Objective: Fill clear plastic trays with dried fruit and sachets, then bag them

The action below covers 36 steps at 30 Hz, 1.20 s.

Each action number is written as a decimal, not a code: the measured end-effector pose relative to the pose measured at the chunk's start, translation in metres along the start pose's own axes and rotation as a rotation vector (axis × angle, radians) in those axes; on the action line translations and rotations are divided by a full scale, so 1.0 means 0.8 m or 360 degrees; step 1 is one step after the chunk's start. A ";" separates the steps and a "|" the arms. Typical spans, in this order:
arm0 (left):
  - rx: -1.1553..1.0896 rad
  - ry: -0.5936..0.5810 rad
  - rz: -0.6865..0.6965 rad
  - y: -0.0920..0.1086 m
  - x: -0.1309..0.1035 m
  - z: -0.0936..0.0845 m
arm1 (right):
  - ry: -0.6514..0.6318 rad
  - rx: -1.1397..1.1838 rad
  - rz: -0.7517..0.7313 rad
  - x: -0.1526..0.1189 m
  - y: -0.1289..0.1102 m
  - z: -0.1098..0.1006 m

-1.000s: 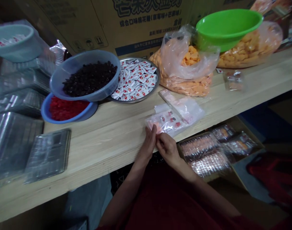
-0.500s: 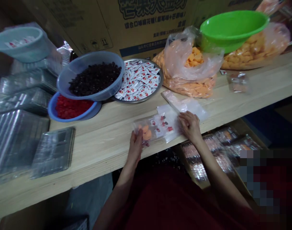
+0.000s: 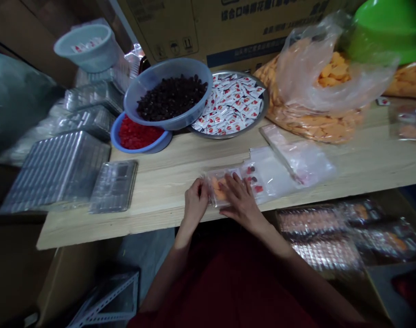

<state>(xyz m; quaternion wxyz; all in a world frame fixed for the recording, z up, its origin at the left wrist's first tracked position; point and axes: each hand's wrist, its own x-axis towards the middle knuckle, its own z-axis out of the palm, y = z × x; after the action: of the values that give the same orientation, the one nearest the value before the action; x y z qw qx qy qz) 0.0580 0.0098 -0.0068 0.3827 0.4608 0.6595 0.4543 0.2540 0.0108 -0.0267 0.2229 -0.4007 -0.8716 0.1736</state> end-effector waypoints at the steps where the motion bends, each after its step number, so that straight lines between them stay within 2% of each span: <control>1: 0.0020 -0.0007 0.0027 0.009 -0.004 -0.005 | 0.0015 0.0000 -0.0023 0.002 -0.006 -0.001; 3: -0.0019 -0.0052 0.0048 0.030 -0.015 -0.013 | 0.0066 0.0050 -0.0086 0.006 -0.022 -0.005; 6: -0.0201 -0.0156 0.0009 0.067 -0.034 -0.021 | 0.0276 0.0233 -0.0206 0.012 -0.049 -0.023; 8: -0.0375 -0.0212 0.0015 0.089 -0.043 -0.026 | 0.0484 0.0394 -0.0239 0.016 -0.064 -0.045; 10: -0.0571 -0.0238 0.0080 0.104 -0.044 -0.029 | 0.0652 0.0576 -0.0178 0.021 -0.074 -0.074; 13: -0.0752 -0.0137 0.0285 0.107 -0.025 -0.032 | 0.0826 0.0918 0.0103 0.032 -0.078 -0.115; 15: -0.0749 -0.0164 0.0412 0.100 -0.008 -0.031 | 0.0891 0.1188 0.0257 0.037 -0.076 -0.133; 16: -0.0724 -0.0259 0.0430 0.095 -0.001 -0.029 | 0.0890 0.1307 0.0287 0.038 -0.074 -0.139; 18: -0.0643 -0.0563 0.0374 0.085 0.006 -0.022 | 0.0798 0.1466 0.0272 0.035 -0.069 -0.145; 20: -0.0554 -0.0777 0.0285 0.077 0.004 -0.012 | 0.0648 0.1526 0.0271 0.023 -0.062 -0.149; 24: -0.0462 -0.0781 0.0286 0.076 -0.015 0.018 | 0.0496 0.1358 0.0534 -0.021 -0.049 -0.177; 27: -0.0375 -0.0961 0.0395 0.090 -0.032 0.048 | 0.0361 0.0954 0.0738 -0.063 -0.050 -0.217; 31: -0.0284 -0.1235 0.0679 0.115 -0.061 0.096 | 0.0228 0.0515 0.0841 -0.114 -0.066 -0.263; 34: -0.0336 -0.1411 0.0805 0.127 -0.086 0.137 | 0.0205 0.0295 0.0921 -0.153 -0.076 -0.271; 36: -0.0294 -0.1544 0.0847 0.129 -0.099 0.163 | 0.0255 0.0139 0.1060 -0.187 -0.077 -0.269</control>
<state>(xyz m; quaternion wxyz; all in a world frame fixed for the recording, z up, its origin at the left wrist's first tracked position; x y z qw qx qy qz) 0.2273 -0.0170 0.0599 0.5532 0.7319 0.2264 0.3271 0.4161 -0.1171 0.1469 0.2388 -0.6656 -0.6644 0.2419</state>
